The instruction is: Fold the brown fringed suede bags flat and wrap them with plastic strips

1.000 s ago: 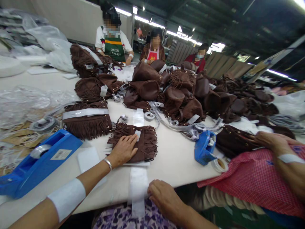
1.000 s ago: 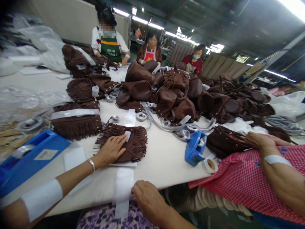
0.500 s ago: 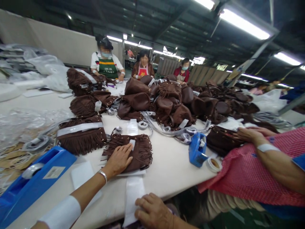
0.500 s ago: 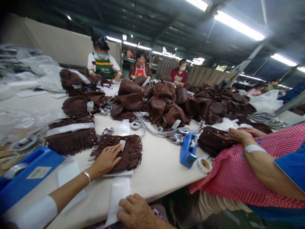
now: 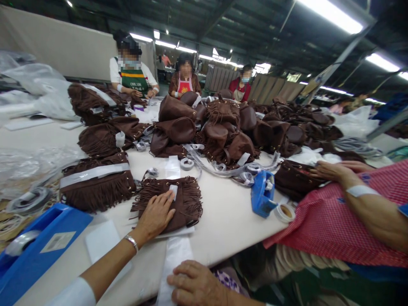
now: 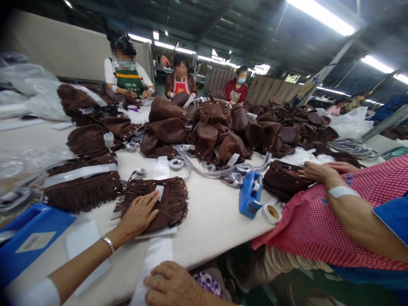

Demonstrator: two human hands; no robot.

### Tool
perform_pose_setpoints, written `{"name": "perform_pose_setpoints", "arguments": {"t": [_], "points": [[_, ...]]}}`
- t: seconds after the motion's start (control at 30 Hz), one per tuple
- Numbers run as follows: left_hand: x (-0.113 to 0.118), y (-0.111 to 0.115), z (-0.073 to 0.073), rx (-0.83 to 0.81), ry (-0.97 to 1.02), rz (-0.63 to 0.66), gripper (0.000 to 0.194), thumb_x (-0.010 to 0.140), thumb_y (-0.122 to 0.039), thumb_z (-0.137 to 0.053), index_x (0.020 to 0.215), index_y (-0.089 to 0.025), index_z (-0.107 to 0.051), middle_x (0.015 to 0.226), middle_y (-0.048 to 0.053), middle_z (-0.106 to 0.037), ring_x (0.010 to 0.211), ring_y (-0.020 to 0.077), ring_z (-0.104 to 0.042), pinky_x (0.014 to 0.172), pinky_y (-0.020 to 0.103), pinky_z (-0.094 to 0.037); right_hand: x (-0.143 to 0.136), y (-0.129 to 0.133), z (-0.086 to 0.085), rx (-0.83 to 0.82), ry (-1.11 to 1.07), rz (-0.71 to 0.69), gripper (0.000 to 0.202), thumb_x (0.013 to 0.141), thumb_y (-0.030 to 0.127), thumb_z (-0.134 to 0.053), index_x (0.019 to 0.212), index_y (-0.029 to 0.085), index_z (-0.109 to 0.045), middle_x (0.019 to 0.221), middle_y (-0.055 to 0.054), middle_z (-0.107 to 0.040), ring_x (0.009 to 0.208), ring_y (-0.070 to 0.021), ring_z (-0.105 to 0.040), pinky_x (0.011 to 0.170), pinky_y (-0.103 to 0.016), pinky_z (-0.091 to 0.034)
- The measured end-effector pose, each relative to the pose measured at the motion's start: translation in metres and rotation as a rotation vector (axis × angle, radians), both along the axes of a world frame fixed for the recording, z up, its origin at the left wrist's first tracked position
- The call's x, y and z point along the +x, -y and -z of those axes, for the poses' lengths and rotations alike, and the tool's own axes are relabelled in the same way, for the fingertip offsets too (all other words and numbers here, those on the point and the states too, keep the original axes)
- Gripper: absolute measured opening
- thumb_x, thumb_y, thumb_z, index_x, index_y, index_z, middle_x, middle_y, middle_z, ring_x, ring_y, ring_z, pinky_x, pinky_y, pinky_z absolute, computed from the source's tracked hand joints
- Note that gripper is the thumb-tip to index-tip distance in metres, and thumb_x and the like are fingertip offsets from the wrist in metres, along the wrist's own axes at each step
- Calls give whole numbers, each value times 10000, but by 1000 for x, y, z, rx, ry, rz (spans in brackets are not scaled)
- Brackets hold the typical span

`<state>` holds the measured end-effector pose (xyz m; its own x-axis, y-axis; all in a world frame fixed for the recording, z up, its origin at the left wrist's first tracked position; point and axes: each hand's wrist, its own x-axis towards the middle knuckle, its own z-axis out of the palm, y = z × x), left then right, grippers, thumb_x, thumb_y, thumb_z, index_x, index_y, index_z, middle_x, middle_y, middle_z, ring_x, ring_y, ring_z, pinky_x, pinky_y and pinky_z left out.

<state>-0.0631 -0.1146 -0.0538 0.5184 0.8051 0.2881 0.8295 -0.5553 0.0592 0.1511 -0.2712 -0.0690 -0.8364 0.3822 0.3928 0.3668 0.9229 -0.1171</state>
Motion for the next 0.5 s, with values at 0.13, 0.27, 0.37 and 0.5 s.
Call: {"name": "perform_pose_setpoints", "arguments": {"t": [0.13, 0.27, 0.37, 0.5], "points": [[3, 0, -3, 4, -13, 1, 512, 973, -362, -396, 1447, -170, -385, 1514, 110, -419, 1277, 276, -477, 1063, 462, -356, -1, 0, 13, -16, 9, -36, 171, 989, 374, -516, 963, 223, -591, 1265, 47, -627, 1098, -136, -535, 951, -264, -465], [10, 0, -2, 21, -16, -6, 501, 973, -358, -392, 1437, -170, -403, 1497, 116, -440, 1270, 273, -488, 1054, 464, -376, -1, 1, 28, -54, 5, -11, 165, 986, 419, -511, 1029, 276, -581, 1177, 46, -664, 1026, -107, -565, 866, -222, -481], [14, 1, -1, 22, -10, -16, 501, 977, -360, -377, 1432, -152, -410, 1492, 135, -442, 1277, 289, -479, 1051, 492, -380, -4, 1, 22, -68, 59, -34, 142, 982, 403, -519, 984, 270, -571, 1160, 32, -671, 1028, -110, -571, 867, -229, -479], [15, 4, -4, 9, -17, 0, 505, 980, -346, -372, 1443, -147, -395, 1503, 142, -422, 1302, 298, -453, 1071, 502, -361, -3, 5, 3, -115, 86, 20, 125, 978, 339, -518, 923, 230, -545, 1055, -2, -694, 957, -106, -596, 868, -224, -475]]}}
